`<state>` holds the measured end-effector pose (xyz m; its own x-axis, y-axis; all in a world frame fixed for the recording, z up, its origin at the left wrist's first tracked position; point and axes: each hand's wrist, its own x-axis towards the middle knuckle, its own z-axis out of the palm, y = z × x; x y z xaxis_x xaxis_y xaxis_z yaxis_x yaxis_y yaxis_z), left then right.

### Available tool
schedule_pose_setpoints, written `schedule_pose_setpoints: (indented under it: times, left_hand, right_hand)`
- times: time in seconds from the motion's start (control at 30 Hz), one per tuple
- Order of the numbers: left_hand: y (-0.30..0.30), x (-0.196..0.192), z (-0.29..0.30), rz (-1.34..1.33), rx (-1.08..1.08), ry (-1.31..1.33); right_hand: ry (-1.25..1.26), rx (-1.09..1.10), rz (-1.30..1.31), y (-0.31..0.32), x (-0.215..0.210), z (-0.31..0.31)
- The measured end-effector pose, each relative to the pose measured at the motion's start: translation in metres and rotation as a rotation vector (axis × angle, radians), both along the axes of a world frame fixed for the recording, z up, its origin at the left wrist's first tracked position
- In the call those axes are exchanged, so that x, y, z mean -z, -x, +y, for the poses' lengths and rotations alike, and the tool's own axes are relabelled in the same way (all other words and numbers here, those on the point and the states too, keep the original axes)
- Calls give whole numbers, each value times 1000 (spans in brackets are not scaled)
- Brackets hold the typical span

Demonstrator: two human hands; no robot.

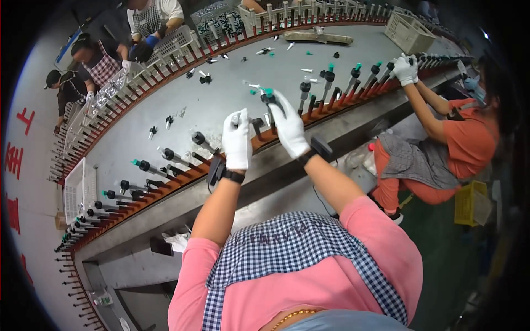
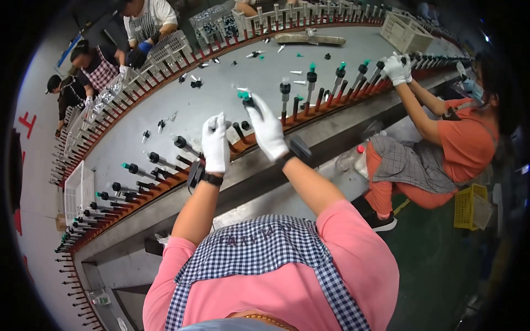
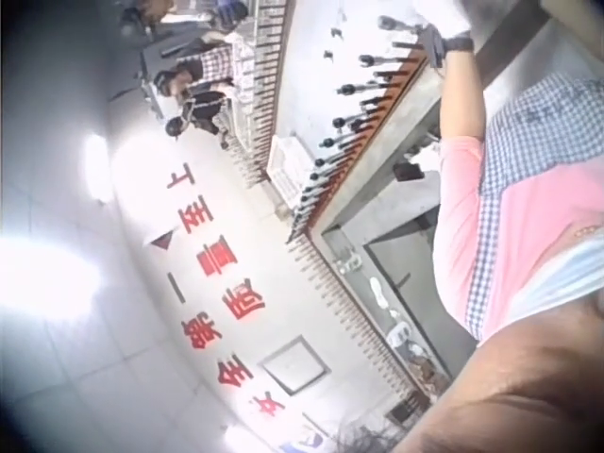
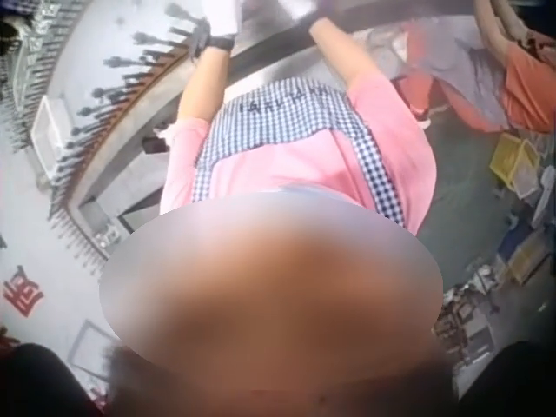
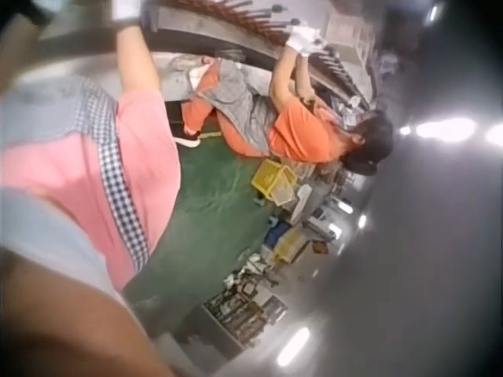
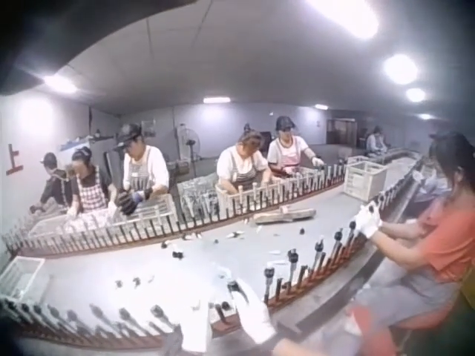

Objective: Assembling pump mechanisms for bottles on a production line.

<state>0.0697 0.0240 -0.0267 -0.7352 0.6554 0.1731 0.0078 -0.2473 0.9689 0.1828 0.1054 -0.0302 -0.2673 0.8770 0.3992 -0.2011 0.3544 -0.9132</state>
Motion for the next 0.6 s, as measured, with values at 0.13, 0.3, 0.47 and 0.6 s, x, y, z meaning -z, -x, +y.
schedule_pose_setpoints:
  times: [0.13,0.3,0.47,0.6]
  left_hand:
    - [-8,33,-66,202,-118,139]
    - [-44,8,-53,529,67,220]
    - [-54,-26,40,254,67,-87]
    - [-17,3,70,119,76,34]
  right_hand:
    - [24,247,-57,-56,56,18]
    - [-224,357,-133,-47,-18,109]
    - [10,177,-141,-10,-49,92]
    - [128,62,-17,16,-40,65]
